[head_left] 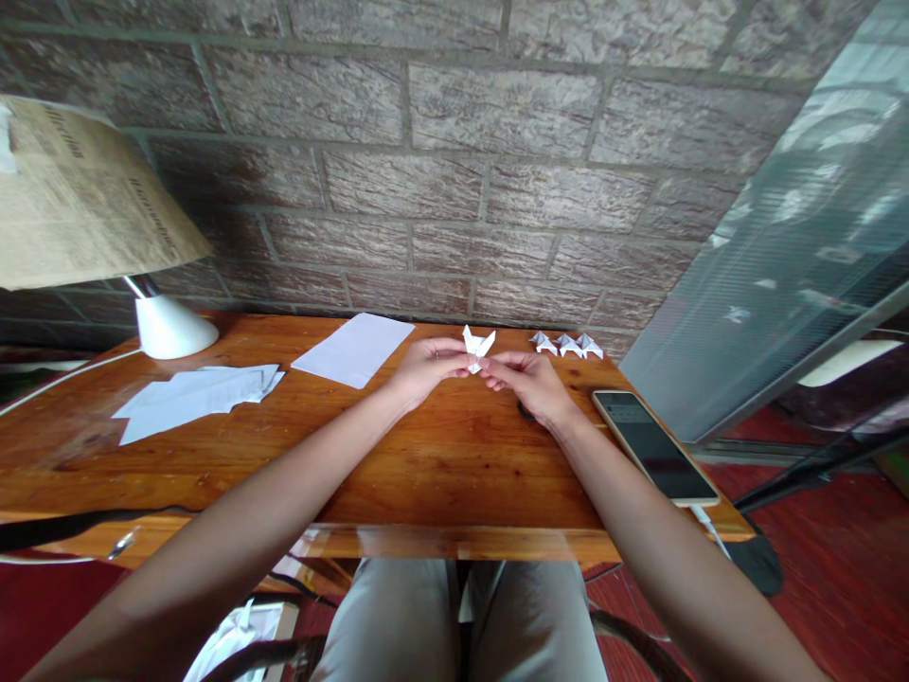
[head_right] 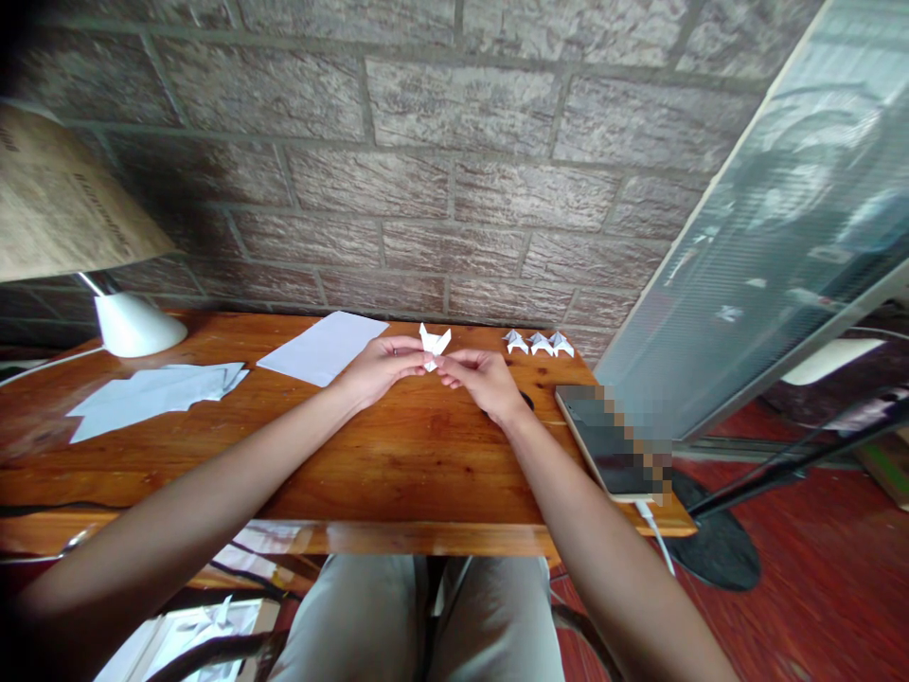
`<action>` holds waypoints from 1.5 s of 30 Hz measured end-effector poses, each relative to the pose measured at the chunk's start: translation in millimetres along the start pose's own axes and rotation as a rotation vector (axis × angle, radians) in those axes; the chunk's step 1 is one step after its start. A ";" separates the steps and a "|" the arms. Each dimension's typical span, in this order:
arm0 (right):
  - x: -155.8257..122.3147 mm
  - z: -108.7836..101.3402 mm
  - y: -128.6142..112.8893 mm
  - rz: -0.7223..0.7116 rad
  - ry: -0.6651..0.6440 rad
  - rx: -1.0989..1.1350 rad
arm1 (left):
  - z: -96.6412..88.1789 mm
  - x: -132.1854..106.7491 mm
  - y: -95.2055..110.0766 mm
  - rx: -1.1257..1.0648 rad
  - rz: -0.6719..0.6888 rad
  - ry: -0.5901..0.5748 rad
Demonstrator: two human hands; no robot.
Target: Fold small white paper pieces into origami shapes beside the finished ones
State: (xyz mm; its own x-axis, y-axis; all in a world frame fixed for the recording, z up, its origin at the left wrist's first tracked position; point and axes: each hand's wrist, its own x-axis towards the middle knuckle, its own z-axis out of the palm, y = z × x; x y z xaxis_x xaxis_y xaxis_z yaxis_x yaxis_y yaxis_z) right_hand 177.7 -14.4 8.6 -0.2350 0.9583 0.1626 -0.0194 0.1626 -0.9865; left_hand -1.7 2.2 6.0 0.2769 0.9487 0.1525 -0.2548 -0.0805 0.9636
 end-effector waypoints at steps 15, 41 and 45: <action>0.6 0.1 0.8 -0.008 -0.007 0.024 | 0.9 2.2 -1.2 0.006 0.000 0.010; -1.3 -2.3 -2.5 -0.037 -0.053 -0.049 | -2.4 2.4 -1.3 -0.061 -0.016 0.019; -1.1 -0.3 -1.0 -0.046 -0.045 -0.064 | -2.4 2.5 0.1 -0.048 -0.007 0.019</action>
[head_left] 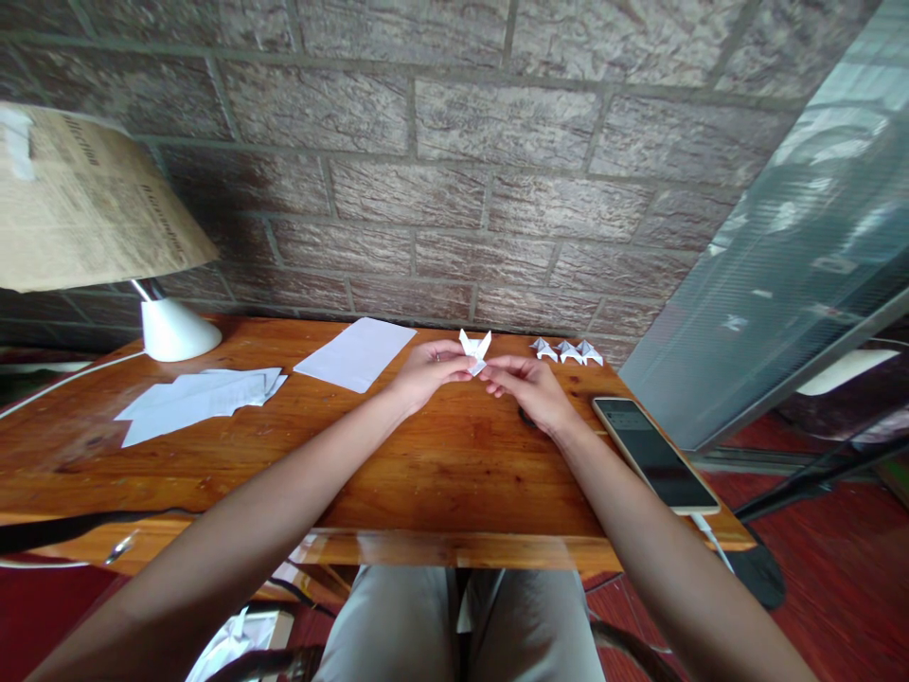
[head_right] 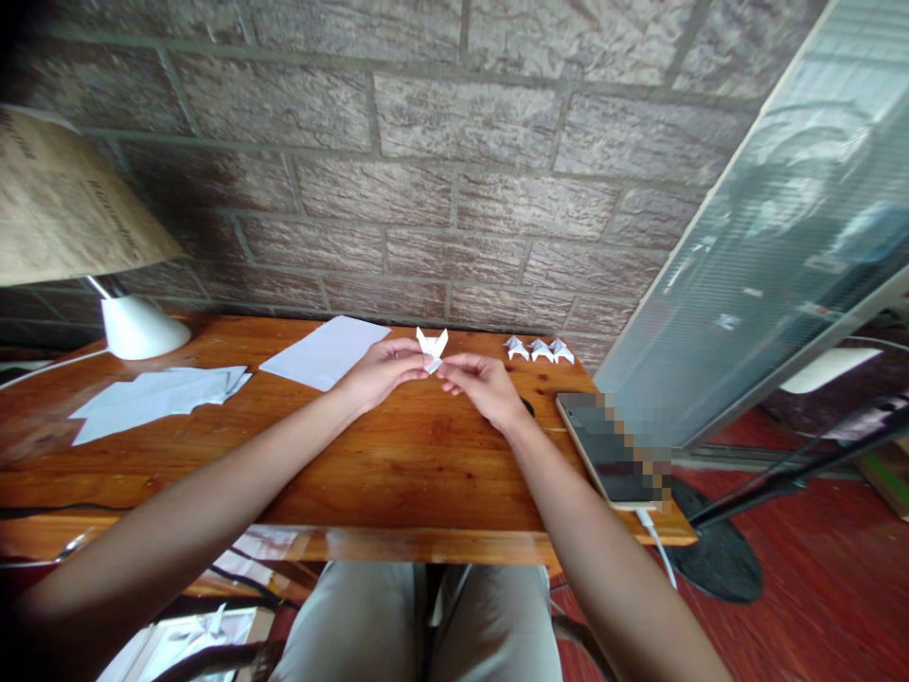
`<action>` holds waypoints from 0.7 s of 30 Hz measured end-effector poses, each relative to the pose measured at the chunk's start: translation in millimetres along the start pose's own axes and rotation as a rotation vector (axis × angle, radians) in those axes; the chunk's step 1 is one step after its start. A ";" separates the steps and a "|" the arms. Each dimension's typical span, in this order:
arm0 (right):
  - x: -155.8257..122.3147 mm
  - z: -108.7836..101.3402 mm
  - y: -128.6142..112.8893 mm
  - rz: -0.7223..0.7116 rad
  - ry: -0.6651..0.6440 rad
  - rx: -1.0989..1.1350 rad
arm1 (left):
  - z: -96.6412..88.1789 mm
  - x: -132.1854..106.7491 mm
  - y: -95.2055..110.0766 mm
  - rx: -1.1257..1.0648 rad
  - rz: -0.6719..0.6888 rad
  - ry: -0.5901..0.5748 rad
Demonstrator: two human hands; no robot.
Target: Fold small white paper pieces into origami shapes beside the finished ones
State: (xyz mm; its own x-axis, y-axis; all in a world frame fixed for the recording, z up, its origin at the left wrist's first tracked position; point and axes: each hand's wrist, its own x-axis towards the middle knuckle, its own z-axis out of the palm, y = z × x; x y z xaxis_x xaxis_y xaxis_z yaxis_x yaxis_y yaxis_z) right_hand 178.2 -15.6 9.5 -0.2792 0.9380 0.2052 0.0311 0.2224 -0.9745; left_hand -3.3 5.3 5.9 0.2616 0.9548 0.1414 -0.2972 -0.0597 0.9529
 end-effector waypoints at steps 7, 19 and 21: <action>1.9 1.3 -2.1 0.026 0.128 0.079 | 5.2 -4.3 4.7 0.064 0.005 -0.075; -0.3 -5.8 -5.4 0.041 0.024 -0.106 | 5.7 -4.5 1.6 0.133 0.032 -0.058; -0.1 -7.3 -5.4 0.039 0.000 -0.124 | 4.8 -3.7 1.1 0.139 0.038 -0.042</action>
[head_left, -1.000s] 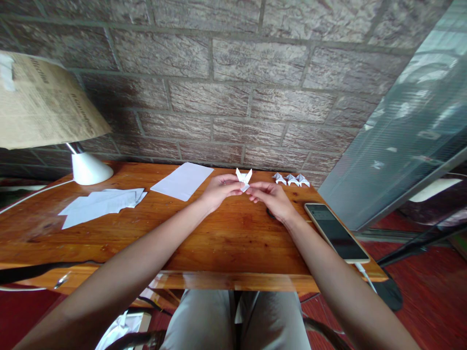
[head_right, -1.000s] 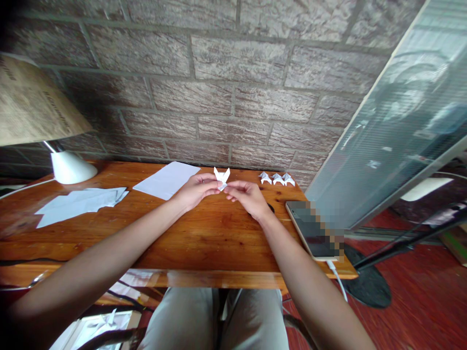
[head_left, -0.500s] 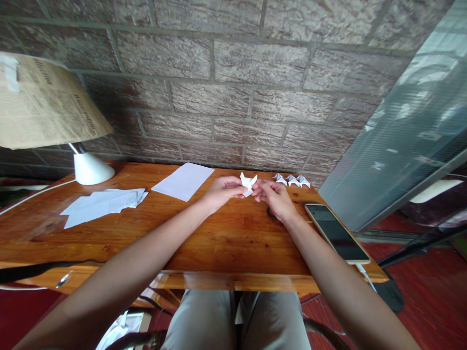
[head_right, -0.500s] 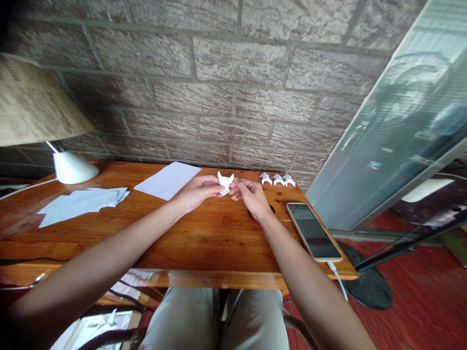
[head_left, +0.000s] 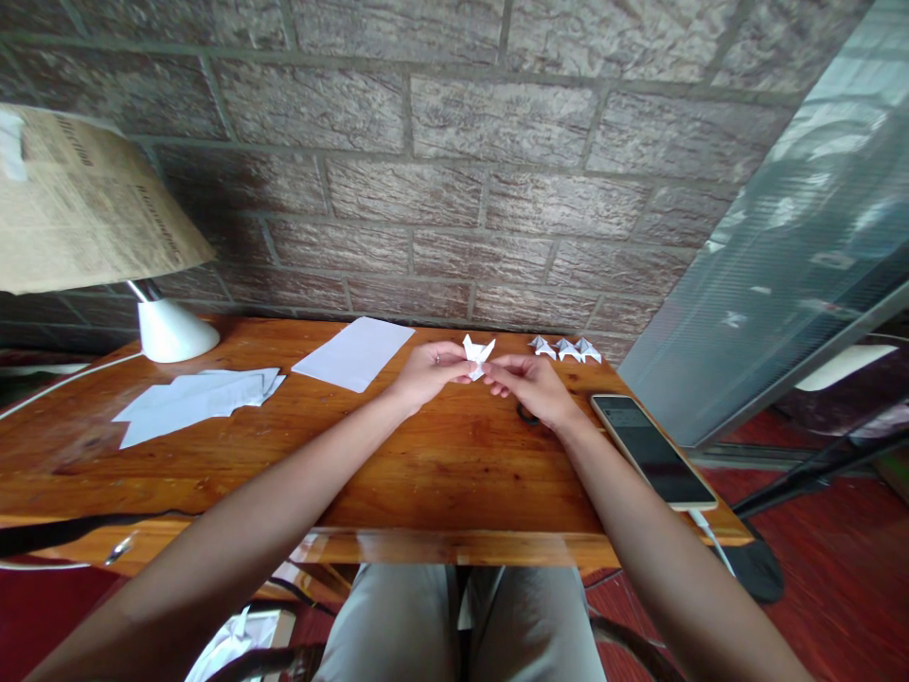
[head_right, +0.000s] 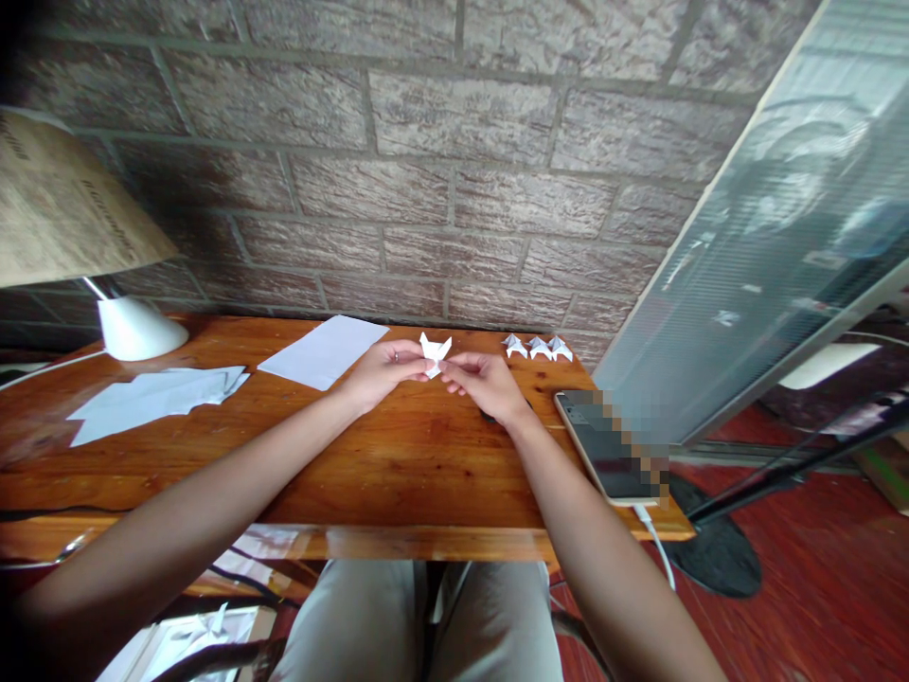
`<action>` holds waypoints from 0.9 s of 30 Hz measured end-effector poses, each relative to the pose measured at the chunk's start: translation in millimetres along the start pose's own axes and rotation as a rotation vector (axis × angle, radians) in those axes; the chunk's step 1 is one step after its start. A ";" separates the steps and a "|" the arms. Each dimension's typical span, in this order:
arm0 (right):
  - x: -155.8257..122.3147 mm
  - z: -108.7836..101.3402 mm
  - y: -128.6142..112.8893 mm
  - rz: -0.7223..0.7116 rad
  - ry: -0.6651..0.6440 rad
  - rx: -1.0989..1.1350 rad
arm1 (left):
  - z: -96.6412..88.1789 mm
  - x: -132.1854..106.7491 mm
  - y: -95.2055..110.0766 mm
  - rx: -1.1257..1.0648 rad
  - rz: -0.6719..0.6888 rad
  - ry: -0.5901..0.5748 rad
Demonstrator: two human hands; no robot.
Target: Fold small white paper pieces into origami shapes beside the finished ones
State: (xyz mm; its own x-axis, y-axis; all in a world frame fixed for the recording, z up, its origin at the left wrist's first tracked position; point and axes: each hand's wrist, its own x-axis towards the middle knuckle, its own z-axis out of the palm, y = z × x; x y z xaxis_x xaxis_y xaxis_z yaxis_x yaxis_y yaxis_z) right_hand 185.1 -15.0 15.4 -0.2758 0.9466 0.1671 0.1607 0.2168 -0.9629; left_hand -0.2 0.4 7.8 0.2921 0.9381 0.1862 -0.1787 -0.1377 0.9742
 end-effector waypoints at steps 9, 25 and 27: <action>1.9 0.7 5.3 -0.052 -0.030 -0.065 | 0.3 1.5 -2.3 0.013 -0.007 0.014; 0.5 8.0 12.9 -0.348 0.082 -0.348 | -0.8 2.1 -3.6 -0.218 -0.086 0.080; 0.3 7.5 12.1 -0.334 0.085 -0.327 | -1.4 2.4 -3.9 -0.213 -0.091 0.070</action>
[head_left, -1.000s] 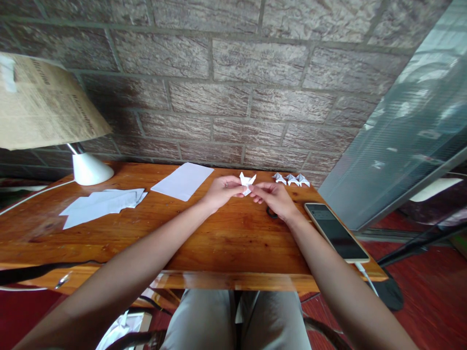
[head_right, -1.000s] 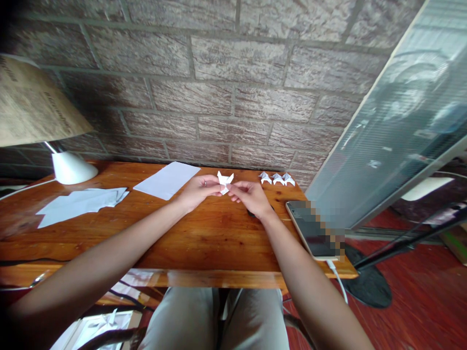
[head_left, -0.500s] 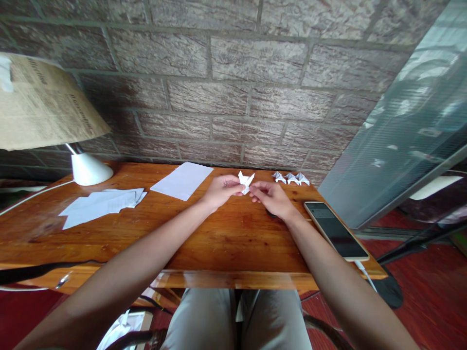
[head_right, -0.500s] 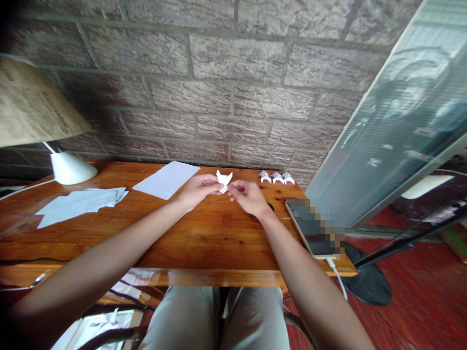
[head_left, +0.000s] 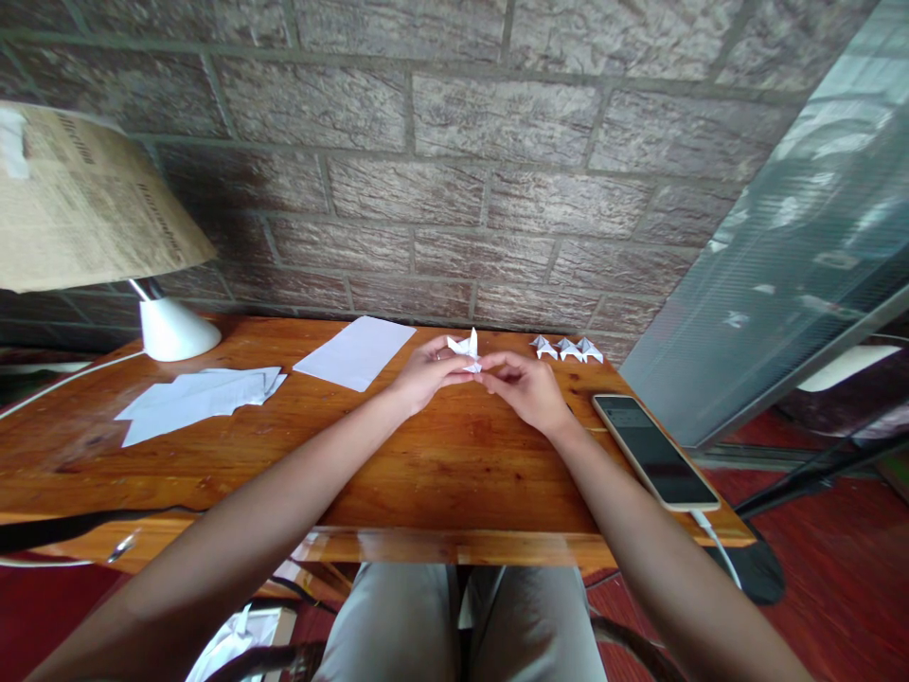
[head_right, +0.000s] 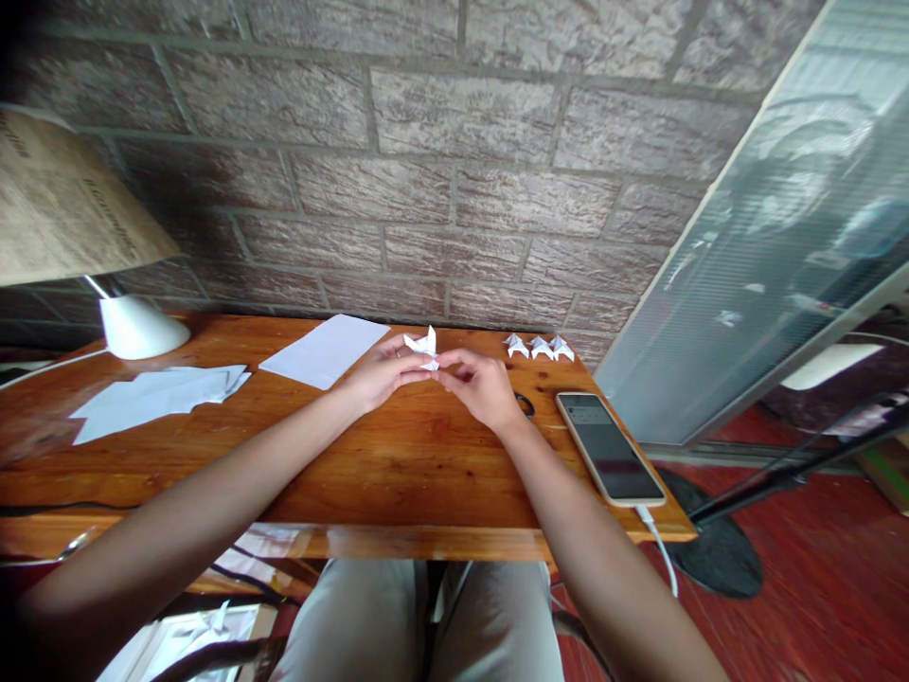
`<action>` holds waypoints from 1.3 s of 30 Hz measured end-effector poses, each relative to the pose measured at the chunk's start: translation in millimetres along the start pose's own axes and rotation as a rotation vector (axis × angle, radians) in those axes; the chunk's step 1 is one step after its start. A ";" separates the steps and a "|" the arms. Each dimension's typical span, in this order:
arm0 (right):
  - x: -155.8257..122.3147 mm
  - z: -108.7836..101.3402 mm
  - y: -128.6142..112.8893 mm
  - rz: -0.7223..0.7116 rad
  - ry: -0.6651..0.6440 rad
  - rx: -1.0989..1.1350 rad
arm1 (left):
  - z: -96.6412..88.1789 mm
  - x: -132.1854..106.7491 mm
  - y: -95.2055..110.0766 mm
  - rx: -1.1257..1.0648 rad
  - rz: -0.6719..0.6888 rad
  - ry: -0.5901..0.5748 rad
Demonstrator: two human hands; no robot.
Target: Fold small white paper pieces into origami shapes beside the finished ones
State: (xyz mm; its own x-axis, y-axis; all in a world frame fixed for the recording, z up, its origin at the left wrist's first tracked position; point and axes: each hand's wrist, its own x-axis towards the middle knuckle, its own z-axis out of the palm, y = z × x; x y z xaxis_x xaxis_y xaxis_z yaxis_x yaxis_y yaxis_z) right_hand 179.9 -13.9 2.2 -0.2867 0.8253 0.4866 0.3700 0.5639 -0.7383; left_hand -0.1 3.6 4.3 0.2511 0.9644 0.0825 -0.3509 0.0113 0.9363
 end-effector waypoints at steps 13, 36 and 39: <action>0.4 -4.6 -4.0 0.012 0.017 0.168 | 0.6 0.7 3.9 0.010 0.020 -0.014; 4.9 4.7 -4.2 0.225 0.146 0.321 | 3.9 -0.3 -0.7 0.249 0.161 0.001; 4.7 3.6 -5.5 0.218 0.125 0.313 | 5.2 -1.5 0.9 0.286 0.150 0.015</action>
State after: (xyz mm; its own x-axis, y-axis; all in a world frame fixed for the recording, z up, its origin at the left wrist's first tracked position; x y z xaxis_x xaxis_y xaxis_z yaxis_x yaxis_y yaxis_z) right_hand 173.3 -13.2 6.9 -0.1138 0.9330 0.3415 0.1178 0.3539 -0.9278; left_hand 3.9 0.8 6.8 0.2015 0.9536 0.2239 -0.1143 -0.2041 0.9723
